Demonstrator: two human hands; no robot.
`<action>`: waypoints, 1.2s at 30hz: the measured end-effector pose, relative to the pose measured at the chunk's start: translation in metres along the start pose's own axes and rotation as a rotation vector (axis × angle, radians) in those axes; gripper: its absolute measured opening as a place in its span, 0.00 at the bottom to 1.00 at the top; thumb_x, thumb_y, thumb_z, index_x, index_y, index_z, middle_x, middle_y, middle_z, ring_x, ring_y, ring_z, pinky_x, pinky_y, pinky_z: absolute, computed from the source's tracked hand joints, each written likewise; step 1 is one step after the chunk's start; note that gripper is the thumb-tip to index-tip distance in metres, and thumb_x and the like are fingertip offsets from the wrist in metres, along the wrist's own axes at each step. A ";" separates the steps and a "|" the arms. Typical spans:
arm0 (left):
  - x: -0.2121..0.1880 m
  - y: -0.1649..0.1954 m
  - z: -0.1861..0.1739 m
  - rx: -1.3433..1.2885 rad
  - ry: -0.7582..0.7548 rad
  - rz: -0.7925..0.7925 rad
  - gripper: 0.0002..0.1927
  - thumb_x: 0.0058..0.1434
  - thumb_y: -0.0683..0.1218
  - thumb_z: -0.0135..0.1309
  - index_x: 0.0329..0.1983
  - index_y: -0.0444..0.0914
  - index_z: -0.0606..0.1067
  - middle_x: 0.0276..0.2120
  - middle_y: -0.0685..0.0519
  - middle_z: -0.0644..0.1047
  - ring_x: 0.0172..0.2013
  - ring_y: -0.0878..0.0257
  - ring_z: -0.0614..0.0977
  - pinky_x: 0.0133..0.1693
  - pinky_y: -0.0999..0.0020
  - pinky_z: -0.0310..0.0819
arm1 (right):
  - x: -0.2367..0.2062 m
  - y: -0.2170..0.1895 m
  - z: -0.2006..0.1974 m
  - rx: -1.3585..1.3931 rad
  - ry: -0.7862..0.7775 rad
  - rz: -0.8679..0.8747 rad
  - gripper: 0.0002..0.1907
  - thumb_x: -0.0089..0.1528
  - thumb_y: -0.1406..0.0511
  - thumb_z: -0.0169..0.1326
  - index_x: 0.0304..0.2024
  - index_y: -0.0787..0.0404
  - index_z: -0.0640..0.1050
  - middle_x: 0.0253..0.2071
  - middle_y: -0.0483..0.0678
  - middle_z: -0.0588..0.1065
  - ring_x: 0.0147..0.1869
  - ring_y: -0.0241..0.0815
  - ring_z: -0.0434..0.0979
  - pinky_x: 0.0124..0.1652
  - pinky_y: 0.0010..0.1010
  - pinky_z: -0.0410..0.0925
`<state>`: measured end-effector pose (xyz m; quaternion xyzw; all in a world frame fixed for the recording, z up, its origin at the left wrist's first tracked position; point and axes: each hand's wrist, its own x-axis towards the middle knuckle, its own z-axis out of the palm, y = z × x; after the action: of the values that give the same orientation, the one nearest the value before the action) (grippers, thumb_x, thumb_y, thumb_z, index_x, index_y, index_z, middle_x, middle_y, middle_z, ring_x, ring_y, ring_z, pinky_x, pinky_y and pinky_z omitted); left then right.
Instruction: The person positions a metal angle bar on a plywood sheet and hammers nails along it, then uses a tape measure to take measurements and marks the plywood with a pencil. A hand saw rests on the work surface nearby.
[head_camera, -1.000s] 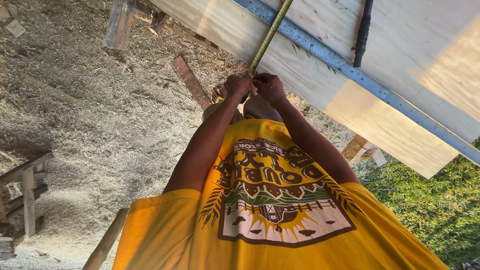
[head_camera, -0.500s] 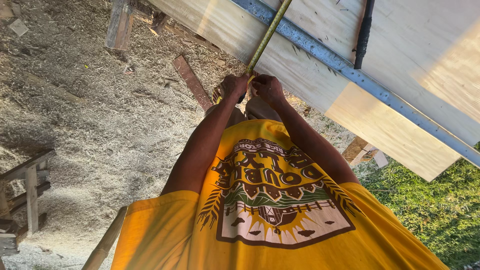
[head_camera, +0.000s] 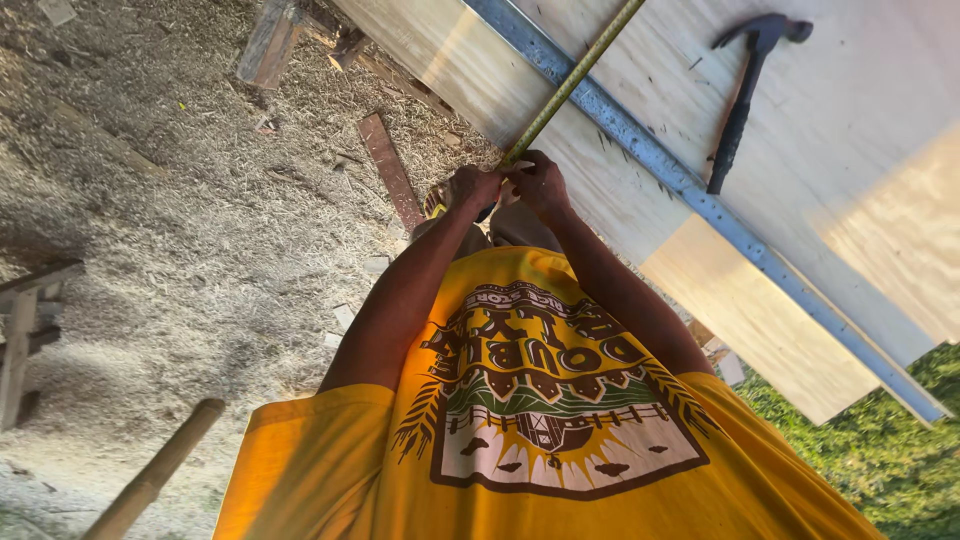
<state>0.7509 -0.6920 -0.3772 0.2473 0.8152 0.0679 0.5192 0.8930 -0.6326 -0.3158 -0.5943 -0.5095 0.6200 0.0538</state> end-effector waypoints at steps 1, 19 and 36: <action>0.004 0.000 0.001 -0.021 0.016 0.011 0.30 0.47 0.66 0.59 0.26 0.33 0.84 0.30 0.36 0.83 0.37 0.46 0.87 0.43 0.54 0.81 | 0.002 -0.004 -0.001 -0.005 0.002 -0.008 0.21 0.61 0.64 0.58 0.55 0.65 0.76 0.37 0.54 0.82 0.31 0.38 0.79 0.33 0.31 0.72; 0.075 -0.076 -0.145 -0.643 0.372 0.141 0.20 0.53 0.54 0.64 0.16 0.35 0.74 0.14 0.49 0.76 0.16 0.61 0.77 0.21 0.60 0.70 | 0.058 -0.140 0.152 -0.054 -0.328 -0.392 0.15 0.64 0.62 0.59 0.46 0.68 0.81 0.33 0.45 0.79 0.31 0.34 0.77 0.31 0.28 0.71; 0.079 -0.268 -0.458 -0.301 0.308 -0.130 0.28 0.55 0.71 0.51 0.21 0.47 0.84 0.27 0.47 0.84 0.35 0.51 0.86 0.42 0.54 0.78 | 0.083 -0.272 0.460 0.063 -0.429 -0.348 0.11 0.65 0.65 0.57 0.43 0.69 0.81 0.31 0.46 0.78 0.31 0.32 0.75 0.32 0.25 0.69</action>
<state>0.2323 -0.8207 -0.3329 0.1005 0.8799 0.1920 0.4229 0.3579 -0.7087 -0.2871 -0.3507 -0.5843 0.7286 0.0687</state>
